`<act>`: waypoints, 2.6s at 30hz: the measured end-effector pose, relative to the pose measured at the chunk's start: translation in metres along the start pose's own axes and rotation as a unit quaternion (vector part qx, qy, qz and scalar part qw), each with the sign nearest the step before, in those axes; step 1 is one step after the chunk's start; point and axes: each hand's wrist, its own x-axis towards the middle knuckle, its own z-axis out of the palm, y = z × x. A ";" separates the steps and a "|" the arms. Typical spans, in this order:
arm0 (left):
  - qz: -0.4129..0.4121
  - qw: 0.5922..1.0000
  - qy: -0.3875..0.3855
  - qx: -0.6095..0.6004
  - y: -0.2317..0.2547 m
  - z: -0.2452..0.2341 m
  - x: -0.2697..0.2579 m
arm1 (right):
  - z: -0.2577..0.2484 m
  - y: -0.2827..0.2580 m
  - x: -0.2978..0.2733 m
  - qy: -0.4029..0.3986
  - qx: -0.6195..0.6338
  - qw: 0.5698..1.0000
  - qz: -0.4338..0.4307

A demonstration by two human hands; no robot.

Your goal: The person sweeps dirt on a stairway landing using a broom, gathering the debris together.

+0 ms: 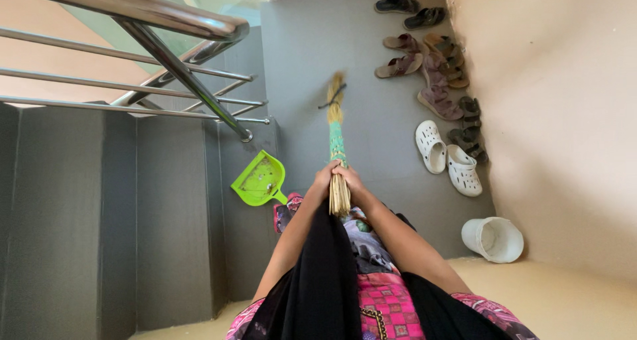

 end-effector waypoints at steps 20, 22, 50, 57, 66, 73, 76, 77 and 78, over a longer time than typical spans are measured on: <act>0.007 0.993 0.117 -0.004 -0.026 0.005 -0.010 | -0.017 -0.002 -0.011 -0.075 -0.095 0.992 0.040; 0.050 0.995 0.083 -0.034 -0.024 0.004 -0.009 | -0.006 -0.002 -0.015 -0.018 -0.089 0.996 0.013; -0.137 0.984 -0.027 0.107 -0.075 0.084 0.006 | -0.073 -0.024 -0.074 0.239 0.007 0.965 -0.109; -0.177 0.968 -0.113 0.138 -0.116 0.111 0.017 | -0.099 -0.032 -0.104 0.307 -0.001 0.942 -0.135; -0.187 0.977 -0.057 0.087 -0.111 0.079 0.010 | -0.104 0.013 -0.081 0.212 0.059 0.976 -0.003; -0.161 0.984 0.004 0.074 -0.048 0.051 -0.025 | -0.047 -0.002 -0.067 0.227 -0.014 0.973 -0.029; -0.158 0.978 -0.048 0.129 -0.048 0.059 -0.043 | -0.034 -0.015 -0.100 0.271 -0.039 0.962 -0.025; -0.170 0.976 -0.070 0.119 -0.056 0.060 -0.045 | -0.032 -0.016 -0.112 0.277 -0.031 0.960 -0.025; -0.183 0.973 -0.092 0.109 -0.066 0.062 -0.045 | -0.031 -0.017 -0.125 0.283 -0.024 0.958 -0.024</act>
